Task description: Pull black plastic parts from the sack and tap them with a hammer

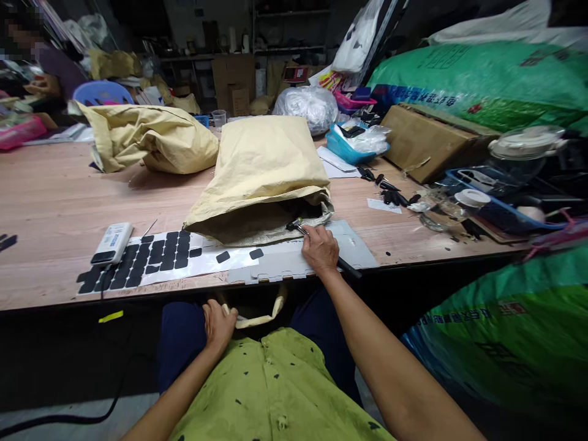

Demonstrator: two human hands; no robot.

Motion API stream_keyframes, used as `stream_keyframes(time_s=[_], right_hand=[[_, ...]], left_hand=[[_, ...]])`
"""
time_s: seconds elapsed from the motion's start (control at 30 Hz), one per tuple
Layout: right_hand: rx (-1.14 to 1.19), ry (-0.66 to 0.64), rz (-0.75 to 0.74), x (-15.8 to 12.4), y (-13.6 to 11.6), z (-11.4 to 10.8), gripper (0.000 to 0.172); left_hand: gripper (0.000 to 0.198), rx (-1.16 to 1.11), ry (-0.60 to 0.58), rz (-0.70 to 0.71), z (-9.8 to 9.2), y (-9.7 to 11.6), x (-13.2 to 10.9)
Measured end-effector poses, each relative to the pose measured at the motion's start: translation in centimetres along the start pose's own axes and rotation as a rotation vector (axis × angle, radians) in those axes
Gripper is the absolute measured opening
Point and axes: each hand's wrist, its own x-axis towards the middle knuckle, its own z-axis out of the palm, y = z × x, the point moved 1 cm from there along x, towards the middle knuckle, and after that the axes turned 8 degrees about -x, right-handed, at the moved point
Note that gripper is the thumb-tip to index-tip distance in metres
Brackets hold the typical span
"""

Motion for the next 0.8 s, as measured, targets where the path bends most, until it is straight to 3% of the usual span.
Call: stream_keyframes(time_s=[0.07, 0.13, 0.2, 0.3, 0.37, 0.43, 0.53, 0.6, 0.67, 0.7, 0.8], right_hand=[[0.000, -0.007, 0.002, 0.0, 0.0, -0.1, 0.032], [0.000, -0.011, 0.004, 0.0, 0.0, -0.1, 0.032], [-0.003, -0.010, 0.007, 0.0, 0.0, -0.1, 0.032], [-0.006, -0.011, 0.009, 0.1, 0.0, 0.0, 0.032], [-0.009, -0.015, 0.009, 0.1, 0.0, 0.0, 0.032], [-0.012, -0.012, 0.005, 0.1, 0.0, 0.0, 0.032], [-0.021, 0.001, -0.003, 0.0, 0.0, 0.0, 0.032], [-0.026, 0.012, -0.009, 0.0, 0.0, 0.0, 0.032], [-0.026, 0.022, -0.018, 0.0, 0.0, 0.0, 0.032], [-0.025, 0.027, -0.023, 0.0, 0.0, 0.0, 0.032], [-0.028, 0.041, -0.031, 0.0, 0.0, 0.1, 0.031]], left_hand=[[0.035, 0.196, 0.039, 0.155, -0.8, 1.0, -0.9], [0.032, 0.278, -0.050, 0.349, -1.1, 1.9, -1.4], [0.032, 0.216, -0.267, 0.473, -0.8, 2.9, -1.5], [0.050, 0.017, -0.637, 0.575, 0.7, 4.8, -1.7], [0.066, -0.009, -0.768, 0.659, 1.4, 6.5, -2.2], [0.071, 0.106, -0.813, 0.759, 1.3, 8.6, -2.7], [0.047, 0.228, -0.876, 0.908, -0.4, 12.2, -2.5], [0.031, 0.084, -0.945, 0.993, -2.1, 14.8, -1.1], [0.026, -0.133, -0.940, 0.997, -3.6, 17.3, 1.6], [0.025, -0.224, -0.874, 0.957, -4.3, 18.5, 3.2], [0.029, -0.432, -0.536, 0.773, -6.0, 21.2, 8.2]])
